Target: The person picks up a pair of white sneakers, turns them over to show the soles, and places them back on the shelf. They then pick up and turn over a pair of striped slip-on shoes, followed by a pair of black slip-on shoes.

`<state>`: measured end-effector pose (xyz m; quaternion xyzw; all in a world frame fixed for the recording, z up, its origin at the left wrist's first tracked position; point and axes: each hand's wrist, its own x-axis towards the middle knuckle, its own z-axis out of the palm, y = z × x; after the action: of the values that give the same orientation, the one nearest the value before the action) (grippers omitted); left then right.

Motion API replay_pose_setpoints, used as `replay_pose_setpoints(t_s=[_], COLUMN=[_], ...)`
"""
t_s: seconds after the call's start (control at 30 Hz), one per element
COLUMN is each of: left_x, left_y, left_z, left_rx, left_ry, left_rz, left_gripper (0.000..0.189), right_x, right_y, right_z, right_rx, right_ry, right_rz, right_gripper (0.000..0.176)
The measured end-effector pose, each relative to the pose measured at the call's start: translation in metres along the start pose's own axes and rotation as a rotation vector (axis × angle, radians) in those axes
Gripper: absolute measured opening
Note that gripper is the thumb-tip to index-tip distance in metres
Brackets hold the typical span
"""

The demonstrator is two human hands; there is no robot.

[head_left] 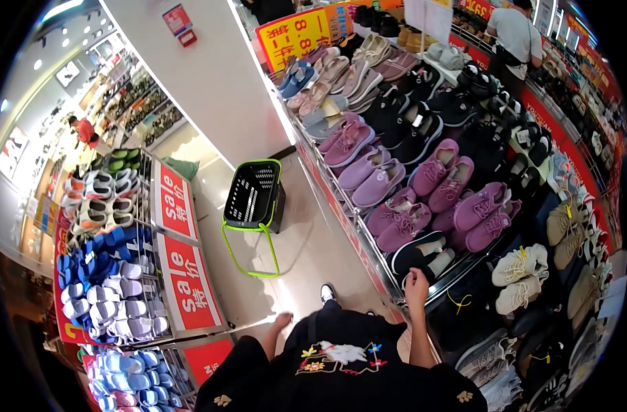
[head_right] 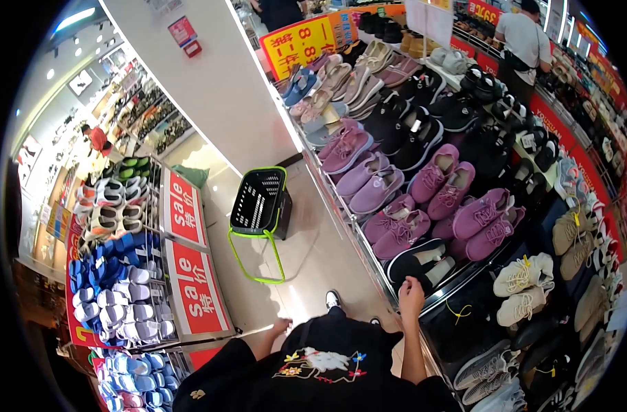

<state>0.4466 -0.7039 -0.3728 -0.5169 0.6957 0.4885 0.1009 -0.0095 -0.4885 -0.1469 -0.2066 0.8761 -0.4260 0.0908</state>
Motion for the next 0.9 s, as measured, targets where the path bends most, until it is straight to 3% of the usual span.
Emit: replay_pose_setpoints(t_s=[0.03, 0.07, 0.13, 0.23, 0.33, 0.53, 0.6, 0.83, 0.9], left_x=[0.018, 0.024, 0.033, 0.049, 0.061, 0.059, 0.036, 0.061, 0.078], left_y=[0.011, 0.033, 0.076, 0.092, 0.07, -0.029, -0.019, -0.017, 0.015], left_z=[-0.008, -0.024, -0.05, -0.069, -0.072, -0.054, -0.065, -0.074, -0.085], left_rx=[-0.122, -0.213, -0.388, -0.403, -0.402, -0.503, -0.37, -0.486, -0.404], left_ry=[0.113, 0.176, 0.198, 0.114, 0.014, -0.137, -0.198, -0.262, -0.239], left_rz=[-0.009, 0.059, 0.102, 0.131, 0.085, -0.308, -0.392, -0.187, -0.268], left_gripper=[0.043, 0.042, 0.041, 0.038, 0.038, 0.035, 0.034, 0.033, 0.032], right_x=[0.009, 0.016, 0.028, 0.037, 0.035, 0.018, 0.02, 0.068, 0.09], right_y=[0.001, -0.011, -0.039, -0.087, -0.117, -0.135, -0.132, -0.131, -0.14], right_z=[0.011, 0.017, 0.029, 0.055, 0.083, 0.113, 0.115, 0.133, 0.143], right_rx=[-0.063, -0.049, 0.141, 0.219, 0.221, 0.203, 0.157, 0.18, 0.213], right_ry=[0.122, 0.16, 0.021, -0.059, -0.09, -0.118, -0.116, -0.068, -0.073], right_rz=[-0.129, -0.124, 0.003, -0.045, -0.061, 0.051, 0.077, 0.098, 0.112], right_gripper=[0.018, 0.017, 0.018, 0.018, 0.019, 0.018, 0.018, 0.019, 0.019])
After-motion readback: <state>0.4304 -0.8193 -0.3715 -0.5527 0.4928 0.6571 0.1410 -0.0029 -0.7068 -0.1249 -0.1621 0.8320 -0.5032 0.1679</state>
